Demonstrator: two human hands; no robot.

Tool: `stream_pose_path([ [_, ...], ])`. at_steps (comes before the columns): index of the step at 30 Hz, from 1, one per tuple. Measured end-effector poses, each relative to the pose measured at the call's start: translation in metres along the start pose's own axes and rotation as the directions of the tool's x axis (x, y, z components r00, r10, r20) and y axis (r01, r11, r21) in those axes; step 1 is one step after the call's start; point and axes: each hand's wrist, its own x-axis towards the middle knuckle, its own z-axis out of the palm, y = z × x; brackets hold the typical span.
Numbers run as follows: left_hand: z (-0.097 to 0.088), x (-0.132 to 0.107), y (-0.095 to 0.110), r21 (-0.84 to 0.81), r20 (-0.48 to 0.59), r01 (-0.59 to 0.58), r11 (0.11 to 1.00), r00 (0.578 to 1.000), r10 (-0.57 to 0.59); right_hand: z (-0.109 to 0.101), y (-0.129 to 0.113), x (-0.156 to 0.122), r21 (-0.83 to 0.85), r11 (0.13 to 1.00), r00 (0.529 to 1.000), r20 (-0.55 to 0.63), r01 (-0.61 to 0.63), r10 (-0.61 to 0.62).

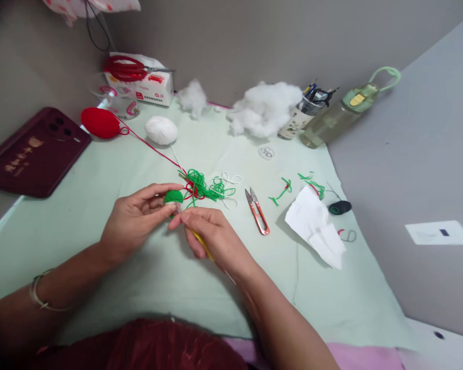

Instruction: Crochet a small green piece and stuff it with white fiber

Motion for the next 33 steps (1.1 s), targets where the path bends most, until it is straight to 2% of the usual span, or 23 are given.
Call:
stream_pose_path([
  [5, 0.002, 0.000, -0.004, 0.005, 0.007, -0.113, 0.994, 0.994, 0.113, -0.002, -0.002, 0.005, 0.269, 0.959, 0.996, 0.048, -0.090, 0.080],
  [8, 0.002, -0.001, -0.002, 0.025, 0.038, -0.124, 0.992, 0.992, 0.123, -0.002, -0.002, 0.005, 0.307, 0.948, 0.996, 0.045, -0.087, 0.077],
  [10, 0.002, -0.002, 0.001, 0.054, 0.056, -0.099, 0.994, 0.994, 0.096, 0.001, -0.001, 0.002, 0.275, 0.960, 0.999, 0.014, -0.049, 0.046],
  [12, 0.002, -0.002, 0.004, 0.064, 0.086, -0.058, 0.996, 0.995, 0.052, 0.006, 0.000, -0.002, 0.169, 0.985, 0.999, -0.047, 0.020, -0.012],
  [15, 0.002, -0.001, 0.007, 0.035, 0.146, -0.014, 0.999, 0.989, 0.009, 0.015, 0.001, -0.009, -0.189, 0.976, 0.977, -0.161, 0.108, -0.139],
  [17, 0.001, 0.000, 0.008, 0.027, 0.174, -0.003, 1.000, 0.985, -0.001, 0.020, 0.003, -0.013, -0.468, 0.874, 0.952, -0.185, 0.131, -0.242],
  [19, 0.000, 0.002, 0.007, 0.034, 0.201, 0.008, 0.999, 0.980, -0.015, 0.023, 0.006, -0.015, -0.659, 0.737, 0.935, -0.147, 0.151, -0.323],
  [21, -0.001, 0.005, 0.006, 0.034, 0.238, 0.026, 0.999, 0.971, -0.033, 0.024, 0.009, -0.015, -0.750, 0.639, 0.928, -0.098, 0.169, -0.361],
  [22, -0.002, 0.006, 0.005, 0.031, 0.258, 0.039, 0.999, 0.965, -0.045, 0.024, 0.011, -0.015, -0.761, 0.625, 0.927, -0.089, 0.173, -0.365],
  [23, -0.002, 0.007, 0.004, 0.029, 0.267, 0.050, 0.998, 0.962, -0.056, 0.022, 0.012, -0.013, -0.746, 0.643, 0.928, -0.095, 0.173, -0.361],
  [25, -0.002, 0.008, 0.002, 0.035, 0.247, 0.055, 0.998, 0.967, -0.062, 0.018, 0.011, -0.010, -0.602, 0.782, 0.946, -0.129, 0.163, -0.297],
  [27, -0.002, 0.008, 0.002, 0.061, 0.188, 0.030, 0.998, 0.981, -0.041, 0.012, 0.007, -0.005, -0.275, 0.954, 0.982, -0.111, 0.120, -0.155],
  [28, -0.002, 0.008, 0.002, 0.077, 0.158, 0.007, 0.997, 0.987, -0.019, 0.009, 0.005, -0.003, -0.076, 0.995, 0.996, -0.059, 0.067, -0.072],
  [30, -0.002, 0.007, 0.003, 0.112, 0.111, -0.045, 0.993, 0.993, 0.032, 0.003, 0.002, 0.000, 0.249, 0.966, 0.996, 0.071, -0.066, 0.049],
  [31, -0.002, 0.006, 0.004, 0.125, 0.093, -0.068, 0.990, 0.994, 0.056, 0.001, 0.002, 0.001, 0.349, 0.929, 0.989, 0.123, -0.122, 0.084],
  [33, -0.003, 0.007, 0.003, 0.123, 0.068, -0.091, 0.988, 0.994, 0.083, 0.000, 0.001, 0.001, 0.441, 0.872, 0.967, 0.223, -0.214, 0.124],
])
